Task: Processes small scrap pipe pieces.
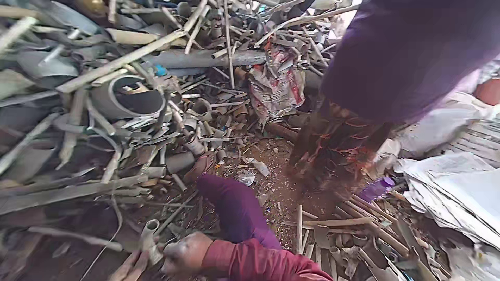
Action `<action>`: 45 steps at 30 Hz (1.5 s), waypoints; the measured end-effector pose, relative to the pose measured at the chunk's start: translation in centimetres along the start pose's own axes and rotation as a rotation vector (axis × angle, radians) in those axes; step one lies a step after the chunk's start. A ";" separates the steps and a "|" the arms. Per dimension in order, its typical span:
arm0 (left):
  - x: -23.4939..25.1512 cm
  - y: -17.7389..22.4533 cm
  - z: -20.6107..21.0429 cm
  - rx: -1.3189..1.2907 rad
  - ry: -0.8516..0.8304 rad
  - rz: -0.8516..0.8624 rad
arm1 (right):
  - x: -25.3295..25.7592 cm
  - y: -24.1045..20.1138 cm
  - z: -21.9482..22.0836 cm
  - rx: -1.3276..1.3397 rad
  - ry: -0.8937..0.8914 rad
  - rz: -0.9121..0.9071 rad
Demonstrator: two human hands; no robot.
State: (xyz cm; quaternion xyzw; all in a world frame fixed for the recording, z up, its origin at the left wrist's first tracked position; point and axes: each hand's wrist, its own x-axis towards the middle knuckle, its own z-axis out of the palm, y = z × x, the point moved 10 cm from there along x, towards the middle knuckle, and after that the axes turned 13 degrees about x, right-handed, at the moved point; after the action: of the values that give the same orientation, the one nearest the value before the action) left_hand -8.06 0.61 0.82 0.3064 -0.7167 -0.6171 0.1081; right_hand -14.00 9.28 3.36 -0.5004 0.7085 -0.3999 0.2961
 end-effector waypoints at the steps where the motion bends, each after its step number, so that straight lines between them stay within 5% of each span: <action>1: 0.0 -0.6 -0.6 -0.072 0.069 -0.018 | 0.0 -0.3 -0.2 0.068 0.000 -0.028; 4: -0.3 -1.4 -1.7 -0.243 0.192 -0.126 | 0.1 -0.1 -0.9 0.154 0.089 -0.119; 9: -0.1 -1.5 -2.1 -0.325 0.148 -0.205 | -0.3 0.4 -2.1 0.045 0.380 -0.317; 15: 0.1 -1.6 -2.7 -0.402 0.184 -0.253 | 0.2 -0.7 -1.4 0.000 0.433 -0.429; 22: 1.0 -1.8 -2.0 -0.558 0.171 -0.254 | 0.4 1.0 -2.2 0.236 0.492 -0.466; 28: 1.4 -0.9 -1.7 -0.541 0.132 -0.102 | 2.4 4.8 0.3 0.818 0.236 0.019; 33: 1.3 -0.1 0.6 -0.275 -0.090 0.012 | 2.5 5.0 2.5 1.204 0.120 0.114; 37: 1.7 0.3 -0.6 0.041 0.055 0.158 | 2.5 5.2 1.5 1.181 0.180 0.099; 41: 0.3 3.5 -2.1 0.641 0.328 0.520 | 2.3 5.6 -1.3 0.970 0.353 0.085; 45: -1.5 5.6 -0.5 0.754 0.383 0.848 | 2.1 5.6 -3.1 0.867 0.452 0.085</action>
State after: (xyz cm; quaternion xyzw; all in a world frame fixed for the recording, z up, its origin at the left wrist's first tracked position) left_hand -8.29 1.33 6.59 0.1169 -0.9138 -0.1569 0.3560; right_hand -19.91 9.17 0.03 -0.2024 0.5433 -0.7440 0.3322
